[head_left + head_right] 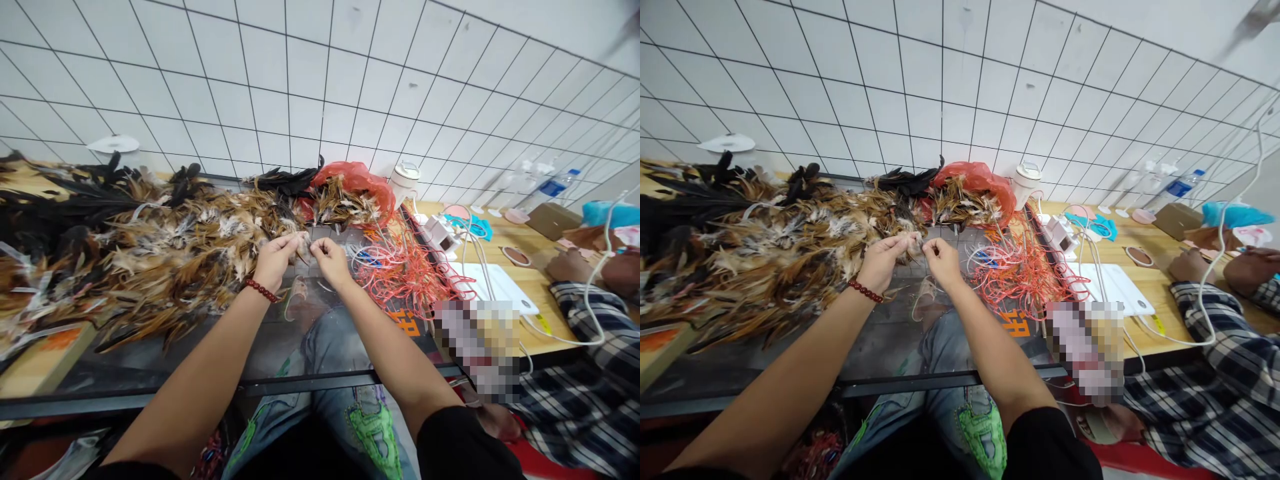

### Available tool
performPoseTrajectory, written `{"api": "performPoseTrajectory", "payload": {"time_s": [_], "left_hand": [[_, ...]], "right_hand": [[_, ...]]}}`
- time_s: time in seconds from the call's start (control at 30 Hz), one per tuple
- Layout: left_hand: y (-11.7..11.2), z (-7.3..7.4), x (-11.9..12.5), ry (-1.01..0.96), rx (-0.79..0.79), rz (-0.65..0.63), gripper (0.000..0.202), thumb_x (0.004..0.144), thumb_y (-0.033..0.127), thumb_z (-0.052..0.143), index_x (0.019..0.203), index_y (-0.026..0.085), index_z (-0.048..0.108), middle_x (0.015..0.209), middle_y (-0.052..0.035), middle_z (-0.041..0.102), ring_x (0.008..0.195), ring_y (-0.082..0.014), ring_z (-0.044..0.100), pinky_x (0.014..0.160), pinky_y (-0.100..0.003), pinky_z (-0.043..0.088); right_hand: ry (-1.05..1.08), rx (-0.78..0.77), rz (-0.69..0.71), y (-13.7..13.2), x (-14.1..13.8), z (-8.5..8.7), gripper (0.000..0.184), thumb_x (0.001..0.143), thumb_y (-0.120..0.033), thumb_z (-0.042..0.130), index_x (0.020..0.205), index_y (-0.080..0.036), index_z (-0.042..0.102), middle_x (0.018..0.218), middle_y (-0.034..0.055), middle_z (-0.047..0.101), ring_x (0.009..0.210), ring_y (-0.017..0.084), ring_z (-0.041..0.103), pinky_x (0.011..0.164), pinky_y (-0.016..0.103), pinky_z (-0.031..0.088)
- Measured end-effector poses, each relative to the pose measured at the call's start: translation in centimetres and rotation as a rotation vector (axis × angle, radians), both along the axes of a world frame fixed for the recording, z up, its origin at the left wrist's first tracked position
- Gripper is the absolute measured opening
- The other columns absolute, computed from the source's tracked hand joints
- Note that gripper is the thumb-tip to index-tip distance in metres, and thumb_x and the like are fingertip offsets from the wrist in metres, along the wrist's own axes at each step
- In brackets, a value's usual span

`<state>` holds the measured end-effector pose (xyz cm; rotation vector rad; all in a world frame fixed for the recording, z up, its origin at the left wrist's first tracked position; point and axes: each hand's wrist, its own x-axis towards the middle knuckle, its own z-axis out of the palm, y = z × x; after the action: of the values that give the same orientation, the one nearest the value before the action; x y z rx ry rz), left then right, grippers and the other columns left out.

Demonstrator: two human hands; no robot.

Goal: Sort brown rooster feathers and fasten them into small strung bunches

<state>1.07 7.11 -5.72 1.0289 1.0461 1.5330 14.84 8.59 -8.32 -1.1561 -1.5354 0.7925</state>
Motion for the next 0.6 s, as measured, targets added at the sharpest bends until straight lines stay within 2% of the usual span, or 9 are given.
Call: {"api": "performPoseTrajectory", "payload": {"time_s": [0.07,0.17,0.23,0.33,0.43,0.5,0.6], "left_hand": [[-0.1,-0.1,0.2,0.005,-0.012,-0.054,0.033,0.056,0.042,0.085,0.073,0.016,0.075,0.08,-0.0093,0.074,0.093,-0.0222,0.066,0.085,-0.032,0.049],[0.0,-0.1,0.0,-0.057,-0.015,-0.022,0.033,0.055,0.043,0.085,0.071,0.015,0.074,0.078,-0.0085,0.073,0.088,-0.0206,0.066,0.086,-0.032,0.048],[0.2,-0.1,-0.3,-0.162,-0.007,0.007,0.034,0.055,0.043,0.086,0.071,0.015,0.074,0.079,-0.008,0.073,0.085,-0.0195,0.065,0.084,-0.031,0.048],[0.3,0.0,-0.6,-0.287,-0.004,-0.019,0.035,0.055,0.042,0.087,0.071,0.015,0.071,0.075,-0.0061,0.072,0.074,-0.0164,0.064,0.075,-0.028,0.049],[0.2,0.0,-0.4,-0.234,0.007,-0.036,0.03,0.06,0.039,0.085,0.07,0.015,0.071,0.071,-0.0046,0.069,0.07,-0.0142,0.061,0.073,-0.027,0.047],[0.0,0.0,-0.1,-0.175,0.048,-0.036,0.026,0.064,0.038,0.083,0.069,0.015,0.072,0.074,-0.0049,0.07,0.074,-0.0146,0.062,0.078,-0.027,0.047],[-0.2,0.0,0.2,-0.186,0.108,-0.034,0.026,0.064,0.039,0.082,0.071,0.016,0.073,0.079,-0.0053,0.072,0.082,-0.0165,0.064,0.087,-0.03,0.047]], "right_hand": [[0.048,0.004,0.037,0.0,-0.3,-0.1,0.017,0.081,-0.035,0.059,0.075,-0.019,0.061,0.067,-0.004,0.059,0.064,0.011,0.05,0.068,0.024,0.041],[0.196,-0.039,0.087,0.3,-0.6,-0.4,0.021,0.075,-0.038,0.067,0.08,-0.018,0.064,0.071,-0.0028,0.064,0.066,0.011,0.054,0.067,0.024,0.044],[0.324,-0.087,0.07,0.6,-0.6,-0.4,0.026,0.068,-0.039,0.073,0.082,-0.018,0.066,0.072,-0.002,0.066,0.066,0.011,0.056,0.068,0.025,0.046],[0.535,-0.158,-0.003,1.0,-0.6,0.1,0.034,0.059,-0.037,0.079,0.084,-0.018,0.066,0.074,-0.0014,0.068,0.069,0.012,0.06,0.072,0.026,0.049],[0.692,-0.184,0.0,0.7,-0.8,1.0,0.038,0.054,-0.032,0.082,0.085,-0.018,0.065,0.074,-0.002,0.069,0.07,0.011,0.062,0.074,0.026,0.05],[0.724,-0.184,0.031,0.2,-1.1,1.6,0.036,0.053,-0.029,0.083,0.081,-0.019,0.062,0.068,-0.0036,0.067,0.065,0.01,0.061,0.07,0.024,0.049],[0.738,-0.182,0.043,-0.4,-1.5,2.1,0.037,0.053,-0.03,0.084,0.073,-0.02,0.055,0.059,-0.0068,0.063,0.058,0.009,0.058,0.062,0.022,0.046]]}}
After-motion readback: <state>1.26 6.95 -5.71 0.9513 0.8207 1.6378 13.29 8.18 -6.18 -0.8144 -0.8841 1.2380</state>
